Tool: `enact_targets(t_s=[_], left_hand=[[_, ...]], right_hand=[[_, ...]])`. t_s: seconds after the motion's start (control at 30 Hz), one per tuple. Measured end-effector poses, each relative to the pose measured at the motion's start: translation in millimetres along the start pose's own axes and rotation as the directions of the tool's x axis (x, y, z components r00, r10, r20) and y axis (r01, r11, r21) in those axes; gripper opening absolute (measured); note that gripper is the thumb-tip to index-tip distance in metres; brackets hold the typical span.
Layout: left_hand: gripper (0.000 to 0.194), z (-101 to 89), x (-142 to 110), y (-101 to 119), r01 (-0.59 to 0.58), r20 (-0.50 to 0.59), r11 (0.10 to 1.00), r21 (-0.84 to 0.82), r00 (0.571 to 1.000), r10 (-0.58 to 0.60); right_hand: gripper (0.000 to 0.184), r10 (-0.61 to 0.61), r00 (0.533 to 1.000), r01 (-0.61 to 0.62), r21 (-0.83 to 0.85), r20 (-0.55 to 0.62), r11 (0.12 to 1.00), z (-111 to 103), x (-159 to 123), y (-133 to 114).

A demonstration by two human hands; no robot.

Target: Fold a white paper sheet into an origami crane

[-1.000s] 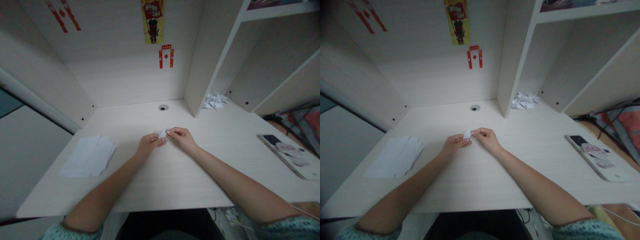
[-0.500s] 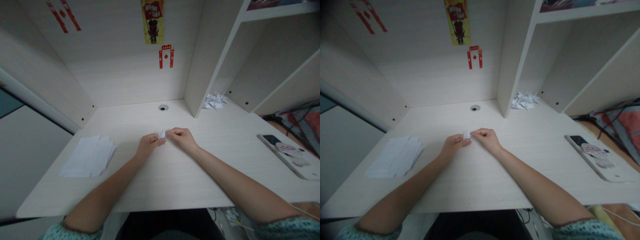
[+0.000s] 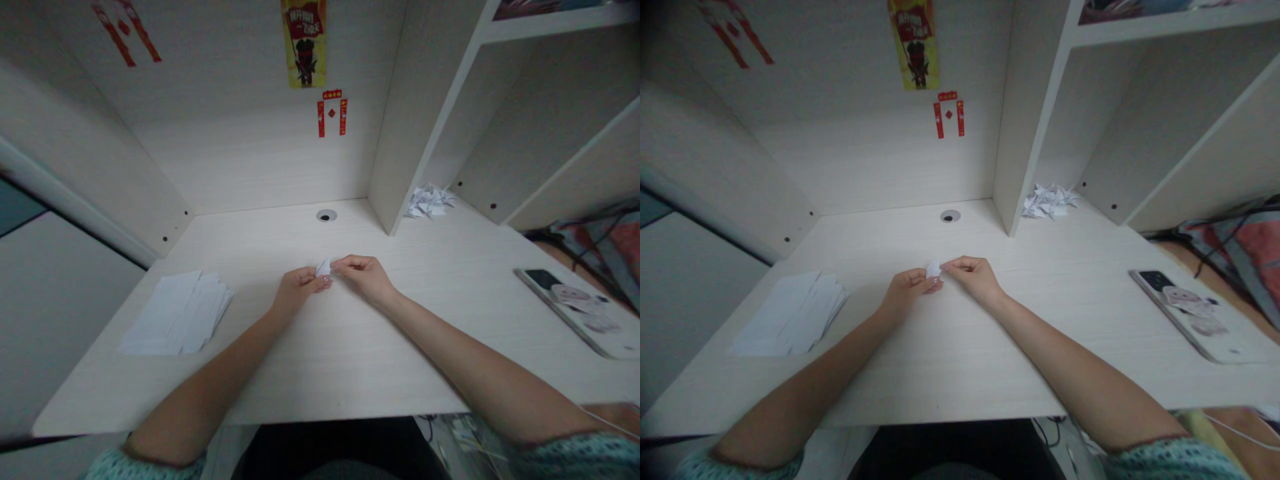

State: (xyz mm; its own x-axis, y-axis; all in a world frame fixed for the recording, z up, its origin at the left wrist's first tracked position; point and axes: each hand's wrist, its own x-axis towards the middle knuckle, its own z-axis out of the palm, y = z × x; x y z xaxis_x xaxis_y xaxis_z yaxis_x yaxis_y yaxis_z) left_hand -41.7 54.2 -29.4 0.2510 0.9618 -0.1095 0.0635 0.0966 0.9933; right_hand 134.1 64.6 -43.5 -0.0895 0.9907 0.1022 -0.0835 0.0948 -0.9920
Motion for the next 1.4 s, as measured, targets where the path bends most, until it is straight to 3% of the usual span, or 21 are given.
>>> enact_targets(t_s=[0.5,0.8,0.93,1.17,1.3,1.4], left_hand=[[0.026,-0.2,0.5,-1.1,0.009,0.057,0.998,-0.065,0.998,-0.005],[0.027,1.7,-2.0,4.7,0.004,0.000,0.994,-0.111,1.000,-0.004],[0.028,1.4,-1.9,4.5,-0.011,-0.009,0.993,-0.117,1.000,0.010],[0.052,2.6,-6.7,3.2,-0.054,-0.085,0.993,0.107,0.994,0.064],[0.043,4.9,-9.4,5.5,-0.081,-0.088,0.978,0.193,0.991,0.099],[0.032,5.0,-11.2,10.2,-0.157,-0.145,0.951,0.265,0.969,0.201]], right_hand=[[0.020,-0.039,0.999,0.039,0.019,0.009,0.999,-1.0,-0.2,-2.9],[0.037,0.040,0.999,-0.038,0.087,-0.026,0.996,1.4,1.6,-3.2],[0.036,0.061,0.998,-0.063,0.048,0.036,0.997,4.2,0.5,-1.7],[0.030,0.032,0.987,-0.032,-0.002,0.158,0.999,8.1,-4.5,-1.6],[0.031,0.023,0.987,-0.022,-0.007,0.160,1.000,7.4,-3.6,-2.9],[0.030,0.018,0.993,-0.019,0.006,0.118,1.000,6.4,-1.6,-2.5]])
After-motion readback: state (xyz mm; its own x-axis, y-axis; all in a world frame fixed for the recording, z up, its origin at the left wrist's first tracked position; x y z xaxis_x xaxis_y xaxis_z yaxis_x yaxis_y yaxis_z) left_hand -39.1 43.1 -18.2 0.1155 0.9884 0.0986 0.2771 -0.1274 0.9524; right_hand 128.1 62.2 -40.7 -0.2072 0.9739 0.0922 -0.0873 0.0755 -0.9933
